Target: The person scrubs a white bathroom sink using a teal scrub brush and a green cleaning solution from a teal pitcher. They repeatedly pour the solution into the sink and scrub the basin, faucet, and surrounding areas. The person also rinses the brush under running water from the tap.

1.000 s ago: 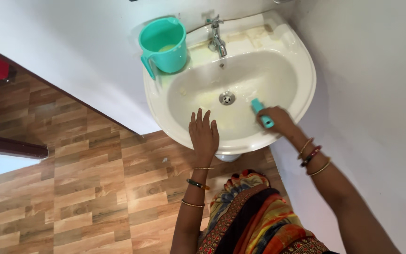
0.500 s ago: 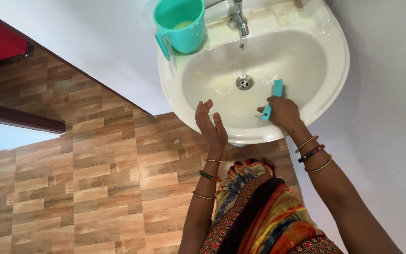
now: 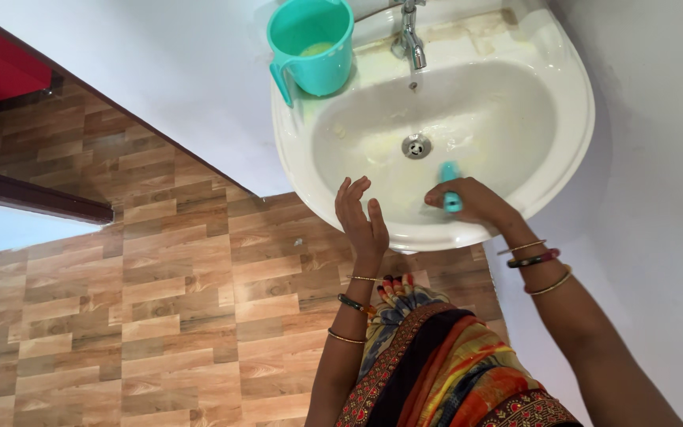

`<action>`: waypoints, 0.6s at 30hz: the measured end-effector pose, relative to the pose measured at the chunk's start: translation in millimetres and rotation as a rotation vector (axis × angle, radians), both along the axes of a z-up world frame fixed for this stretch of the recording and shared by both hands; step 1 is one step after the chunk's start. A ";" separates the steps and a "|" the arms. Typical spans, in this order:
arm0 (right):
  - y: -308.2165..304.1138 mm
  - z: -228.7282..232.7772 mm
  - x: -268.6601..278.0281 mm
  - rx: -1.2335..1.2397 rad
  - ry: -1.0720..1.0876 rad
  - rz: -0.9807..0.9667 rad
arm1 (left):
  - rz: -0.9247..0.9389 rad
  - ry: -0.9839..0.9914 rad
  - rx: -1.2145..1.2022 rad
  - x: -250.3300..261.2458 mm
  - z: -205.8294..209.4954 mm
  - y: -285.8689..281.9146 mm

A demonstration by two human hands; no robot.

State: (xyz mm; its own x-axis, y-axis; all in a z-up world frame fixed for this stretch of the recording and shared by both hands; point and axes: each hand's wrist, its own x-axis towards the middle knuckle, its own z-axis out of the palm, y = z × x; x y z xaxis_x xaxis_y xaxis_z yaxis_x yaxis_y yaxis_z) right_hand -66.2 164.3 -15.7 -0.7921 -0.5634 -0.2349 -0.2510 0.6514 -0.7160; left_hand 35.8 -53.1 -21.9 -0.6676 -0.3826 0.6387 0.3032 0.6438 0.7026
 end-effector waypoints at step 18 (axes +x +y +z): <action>-1.3 -10.3 7.1 0.406 0.371 -0.201 | -0.015 -0.044 -0.053 0.7 5.6 2.2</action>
